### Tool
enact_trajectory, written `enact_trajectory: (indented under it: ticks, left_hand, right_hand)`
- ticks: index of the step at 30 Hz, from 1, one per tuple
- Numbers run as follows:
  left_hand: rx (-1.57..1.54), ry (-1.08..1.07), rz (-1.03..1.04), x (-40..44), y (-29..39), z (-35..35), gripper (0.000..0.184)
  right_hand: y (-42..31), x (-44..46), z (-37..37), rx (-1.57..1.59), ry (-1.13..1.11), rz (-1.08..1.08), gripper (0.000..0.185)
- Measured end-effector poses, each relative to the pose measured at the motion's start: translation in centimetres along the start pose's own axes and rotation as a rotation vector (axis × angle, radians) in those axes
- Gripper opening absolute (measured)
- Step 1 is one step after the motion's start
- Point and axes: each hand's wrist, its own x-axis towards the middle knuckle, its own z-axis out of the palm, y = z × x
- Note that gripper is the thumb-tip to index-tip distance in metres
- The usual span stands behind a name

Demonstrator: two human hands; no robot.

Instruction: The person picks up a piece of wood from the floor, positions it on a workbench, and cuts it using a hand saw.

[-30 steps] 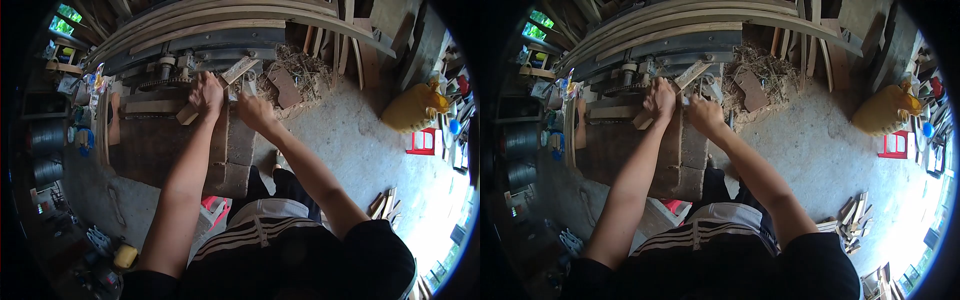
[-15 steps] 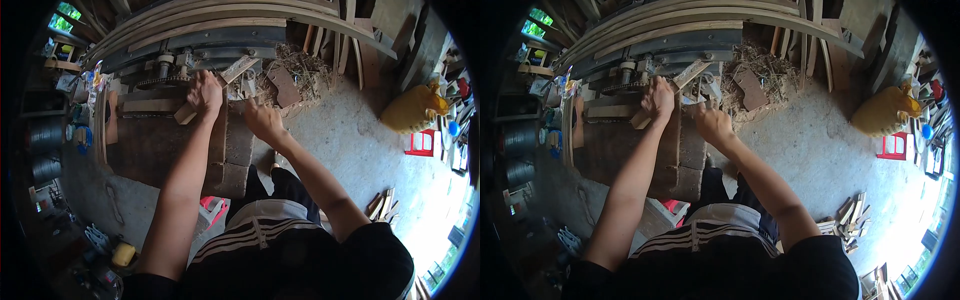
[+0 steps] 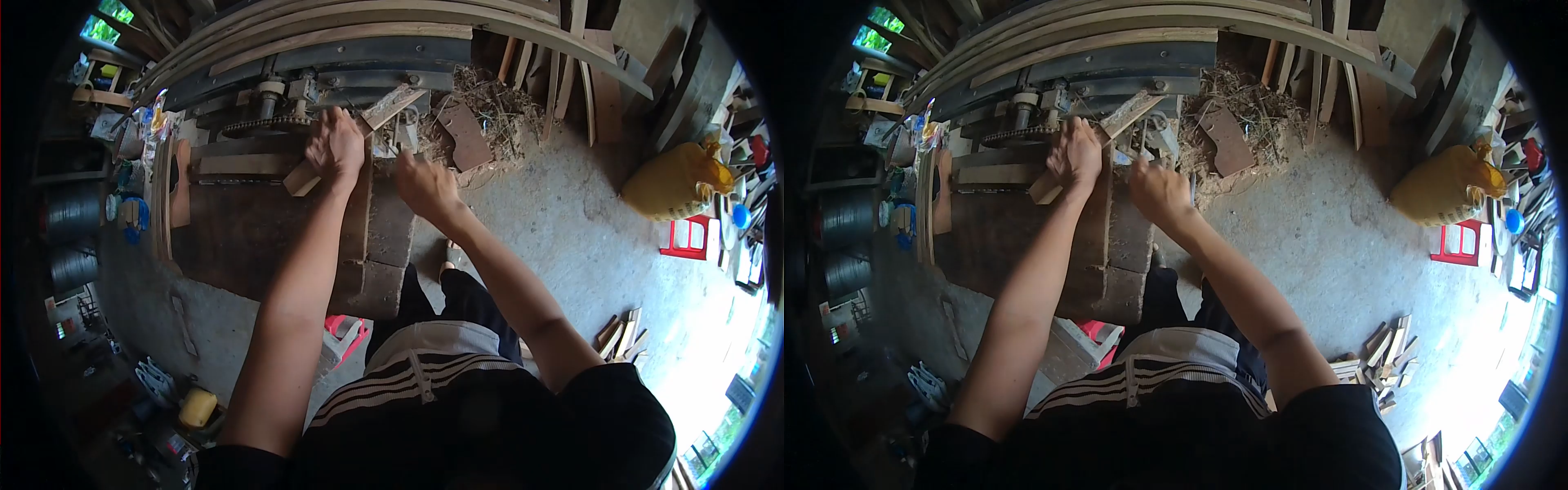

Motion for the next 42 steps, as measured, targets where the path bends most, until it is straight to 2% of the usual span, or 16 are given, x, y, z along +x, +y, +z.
enact_trajectory:
  ticks: [5,7,9,10,13,15,17,19,24,27,29,31,35,37,42]
  left_hand:
    - [-0.025,0.020,0.026,0.1,-0.2,0.3,0.029]
    - [0.067,0.042,0.037,-0.1,0.2,0.0,0.021]
    - [0.056,0.059,0.044,-0.2,0.2,0.0,0.021]
    - [0.045,0.081,0.049,-0.1,0.1,0.0,0.021]
    - [0.011,0.034,0.042,-0.1,0.1,-0.2,0.020]
    - [0.014,0.083,0.056,-0.1,0.3,-0.2,0.020]
    - [0.019,0.019,0.040,-0.1,0.5,-1.0,0.021]
    - [0.026,0.049,0.079,-0.2,0.3,-0.5,0.023]
    - [0.037,0.009,0.032,-0.1,0.1,-0.1,0.024]
    - [0.001,0.004,-0.025,-0.3,0.1,0.2,0.030]
    - [0.007,-0.040,-0.014,0.1,0.0,-0.2,0.030]
    - [-0.027,-0.019,0.009,0.0,0.0,0.0,0.031]
    - [0.002,0.037,-0.022,-0.3,0.1,0.3,0.028]
    - [0.008,-0.005,-0.022,-0.1,0.0,-0.1,0.028]
    - [-0.025,-0.024,-0.001,0.0,0.0,-0.2,0.028]
  right_hand:
    - [-1.4,4.5,1.4,0.100,0.044,0.031,0.026]
    - [-0.8,2.8,0.7,0.080,0.110,-0.024,0.025]
    - [-0.5,0.2,-0.8,-0.012,-0.044,0.033,0.024]
    - [-0.3,-0.5,-1.0,0.026,-0.052,0.032,0.024]
    - [-0.4,0.5,-0.5,0.034,0.001,0.019,0.021]
    - [-0.9,3.4,1.0,0.039,0.043,0.022,0.021]
    - [-1.5,4.2,1.1,0.049,0.088,0.017,0.020]
    - [-1.7,4.0,0.5,0.069,0.059,0.017,0.022]
    - [0.0,-1.1,-0.3,0.040,0.032,0.010,0.019]
    - [-0.9,1.4,-0.3,0.042,-0.020,0.015,0.021]
    - [-1.3,3.7,1.0,0.055,-0.003,0.020,0.022]
    - [-1.6,3.9,0.9,0.080,0.115,-0.009,0.023]
    - [-0.1,-0.5,-0.1,-0.021,0.047,-0.008,0.023]
    - [0.0,-1.8,-0.8,-0.023,-0.039,-0.004,0.023]
    - [-1.7,2.8,-0.2,0.034,-0.053,0.059,0.024]
